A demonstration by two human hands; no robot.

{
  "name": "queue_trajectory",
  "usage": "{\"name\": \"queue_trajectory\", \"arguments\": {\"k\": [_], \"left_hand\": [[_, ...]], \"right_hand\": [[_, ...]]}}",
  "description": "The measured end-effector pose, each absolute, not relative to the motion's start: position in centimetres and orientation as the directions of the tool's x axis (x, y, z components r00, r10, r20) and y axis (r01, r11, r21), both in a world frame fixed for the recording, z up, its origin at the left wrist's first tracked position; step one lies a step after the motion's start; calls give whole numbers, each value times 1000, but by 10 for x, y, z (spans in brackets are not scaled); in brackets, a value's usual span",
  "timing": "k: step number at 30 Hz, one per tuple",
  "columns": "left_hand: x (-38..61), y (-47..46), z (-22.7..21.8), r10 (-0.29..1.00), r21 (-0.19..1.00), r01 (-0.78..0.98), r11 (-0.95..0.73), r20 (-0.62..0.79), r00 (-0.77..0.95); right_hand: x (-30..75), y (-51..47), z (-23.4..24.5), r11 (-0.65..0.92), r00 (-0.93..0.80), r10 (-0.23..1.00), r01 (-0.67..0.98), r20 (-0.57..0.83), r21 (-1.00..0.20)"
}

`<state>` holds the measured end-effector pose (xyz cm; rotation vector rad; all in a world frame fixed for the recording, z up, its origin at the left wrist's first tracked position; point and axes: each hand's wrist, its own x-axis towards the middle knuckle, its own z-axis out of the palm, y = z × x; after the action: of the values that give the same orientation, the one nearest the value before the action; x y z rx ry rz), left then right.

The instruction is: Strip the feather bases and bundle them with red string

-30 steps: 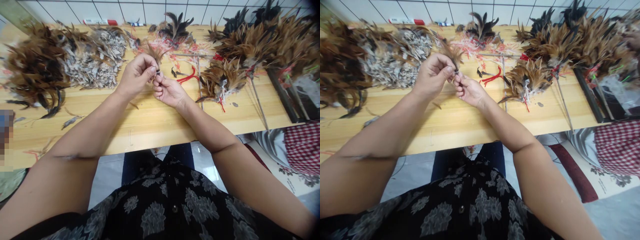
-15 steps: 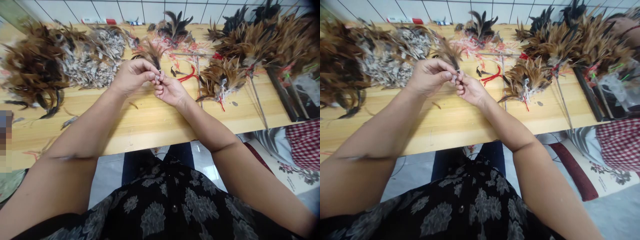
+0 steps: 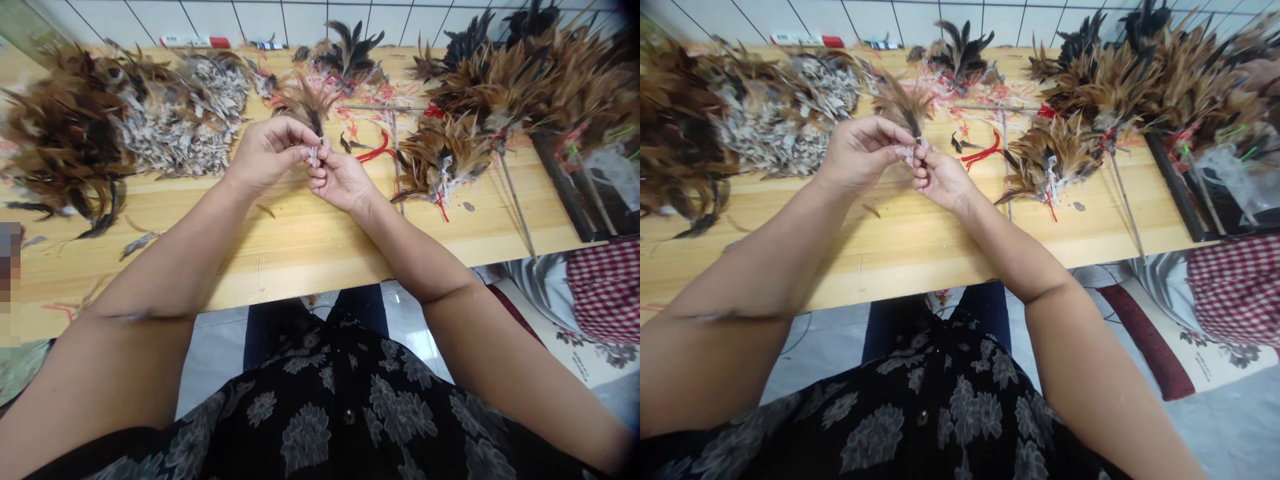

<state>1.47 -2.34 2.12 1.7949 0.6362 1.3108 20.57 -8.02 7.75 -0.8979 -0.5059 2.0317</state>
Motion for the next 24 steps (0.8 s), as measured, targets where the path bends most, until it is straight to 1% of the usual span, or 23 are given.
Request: {"name": "queue_trajectory", "arguments": {"k": [3, 5, 9, 11, 14, 17, 21, 24], "left_hand": [[13, -18, 18, 763, 810, 11, -586, 548, 343], [14, -11, 12, 771, 803, 34, -595, 558, 307], [20, 3, -4, 767, 784, -26, -620, 613, 188], [23, 5, -10, 757, 770, -37, -636, 633, 161], [23, 1, -11, 733, 746, 9, -666, 651, 199], [18, -7, -9, 709, 707, 110, -699, 662, 243], [12, -18, -2, 667, 610, 270, -745, 693, 273], [10, -22, 3, 633, 545, 330, -771, 711, 305]], "right_hand": [[204, -80, 76, -568, -396, 822, -513, -410, -644], [203, -80, 74, -574, -406, 816, -490, -411, -656], [202, -80, 73, -584, -419, 808, -474, -414, -659], [202, -81, 74, -583, -417, 809, -485, -414, -652], [202, -83, 76, -588, -417, 806, -490, -419, -644], [202, -84, 77, -594, -422, 802, -482, -423, -644], [201, -83, 75, -588, -409, 806, -465, -428, -662], [200, -81, 71, -569, -396, 818, -458, -417, -683]]}}
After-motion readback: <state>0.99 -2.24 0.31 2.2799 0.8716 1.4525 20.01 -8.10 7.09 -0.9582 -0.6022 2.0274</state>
